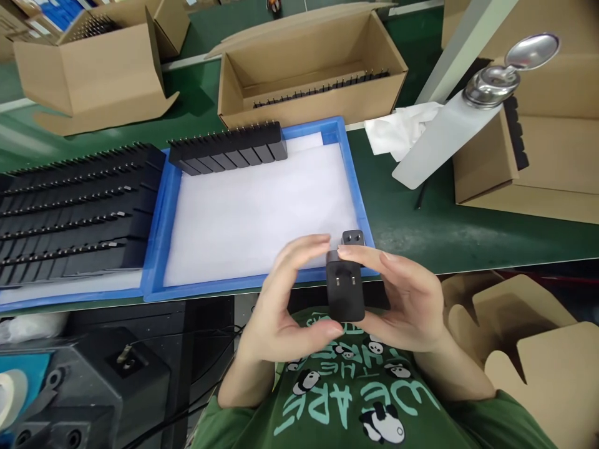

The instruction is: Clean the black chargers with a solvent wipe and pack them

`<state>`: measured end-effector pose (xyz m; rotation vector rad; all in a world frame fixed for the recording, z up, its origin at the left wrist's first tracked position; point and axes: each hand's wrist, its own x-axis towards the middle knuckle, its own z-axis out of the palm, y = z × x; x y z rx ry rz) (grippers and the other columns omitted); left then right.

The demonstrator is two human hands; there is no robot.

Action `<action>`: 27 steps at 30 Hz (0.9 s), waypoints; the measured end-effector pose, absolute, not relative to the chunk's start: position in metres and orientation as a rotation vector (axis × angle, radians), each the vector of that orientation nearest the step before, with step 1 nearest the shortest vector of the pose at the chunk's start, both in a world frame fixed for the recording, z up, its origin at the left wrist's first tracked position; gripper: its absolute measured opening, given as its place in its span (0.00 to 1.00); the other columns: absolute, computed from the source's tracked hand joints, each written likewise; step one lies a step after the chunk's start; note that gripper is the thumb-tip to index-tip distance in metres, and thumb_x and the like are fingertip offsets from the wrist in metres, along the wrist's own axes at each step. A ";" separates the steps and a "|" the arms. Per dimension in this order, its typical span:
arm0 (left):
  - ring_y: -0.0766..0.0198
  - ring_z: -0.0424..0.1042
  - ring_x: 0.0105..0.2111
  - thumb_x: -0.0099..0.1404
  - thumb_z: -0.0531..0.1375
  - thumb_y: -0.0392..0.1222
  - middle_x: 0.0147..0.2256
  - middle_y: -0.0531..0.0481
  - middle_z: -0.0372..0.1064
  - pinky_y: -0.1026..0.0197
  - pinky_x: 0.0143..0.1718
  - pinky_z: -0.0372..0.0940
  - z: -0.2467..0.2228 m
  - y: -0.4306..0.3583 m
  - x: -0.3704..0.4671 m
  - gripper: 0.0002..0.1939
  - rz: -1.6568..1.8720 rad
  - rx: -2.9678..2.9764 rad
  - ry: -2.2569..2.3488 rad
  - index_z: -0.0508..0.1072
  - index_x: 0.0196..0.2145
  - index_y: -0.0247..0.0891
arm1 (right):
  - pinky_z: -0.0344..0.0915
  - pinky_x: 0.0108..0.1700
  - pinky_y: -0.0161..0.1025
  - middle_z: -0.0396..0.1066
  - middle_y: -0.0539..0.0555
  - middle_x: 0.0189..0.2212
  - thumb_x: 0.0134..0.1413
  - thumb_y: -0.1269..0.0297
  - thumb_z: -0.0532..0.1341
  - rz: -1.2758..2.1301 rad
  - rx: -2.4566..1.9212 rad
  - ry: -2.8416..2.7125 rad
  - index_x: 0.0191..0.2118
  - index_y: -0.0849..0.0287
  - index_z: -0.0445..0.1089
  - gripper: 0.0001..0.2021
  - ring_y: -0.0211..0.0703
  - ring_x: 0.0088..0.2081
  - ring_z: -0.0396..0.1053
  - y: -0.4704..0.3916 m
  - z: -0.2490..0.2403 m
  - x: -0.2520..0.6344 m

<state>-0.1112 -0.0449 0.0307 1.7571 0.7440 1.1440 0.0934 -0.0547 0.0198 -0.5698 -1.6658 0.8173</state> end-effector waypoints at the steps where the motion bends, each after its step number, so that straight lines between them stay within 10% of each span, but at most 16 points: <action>1: 0.46 0.62 0.63 0.62 0.68 0.50 0.63 0.41 0.62 0.44 0.65 0.60 0.032 -0.046 -0.108 0.36 1.113 1.757 0.727 0.63 0.64 0.43 | 0.66 0.67 0.48 0.64 0.51 0.65 0.48 0.83 0.67 0.841 -0.550 -1.656 0.71 0.48 0.50 0.48 0.45 0.64 0.66 -0.054 0.020 0.093; 12: 0.57 0.70 0.56 0.59 0.65 0.30 0.53 0.43 0.68 0.59 0.54 0.72 0.043 -0.054 -0.088 0.26 1.197 1.561 0.791 0.71 0.55 0.39 | 0.64 0.68 0.52 0.60 0.52 0.67 0.52 0.83 0.65 0.828 -0.471 -1.693 0.70 0.51 0.52 0.42 0.47 0.66 0.63 -0.055 0.010 0.092; 19: 0.53 0.67 0.61 0.49 0.77 0.37 0.58 0.43 0.67 0.60 0.58 0.70 0.037 -0.055 -0.097 0.43 1.187 1.574 0.725 0.69 0.62 0.40 | 0.67 0.66 0.44 0.60 0.62 0.67 0.60 0.66 0.65 0.528 -0.658 -1.956 0.70 0.63 0.54 0.35 0.49 0.67 0.61 -0.059 0.014 0.100; 27: 0.49 0.69 0.59 0.48 0.78 0.42 0.57 0.42 0.70 0.54 0.56 0.72 0.034 -0.058 -0.102 0.44 1.196 1.639 0.800 0.70 0.61 0.44 | 0.69 0.64 0.42 0.66 0.57 0.64 0.62 0.75 0.60 0.641 -0.766 -1.883 0.70 0.52 0.55 0.33 0.43 0.64 0.66 -0.062 0.027 0.090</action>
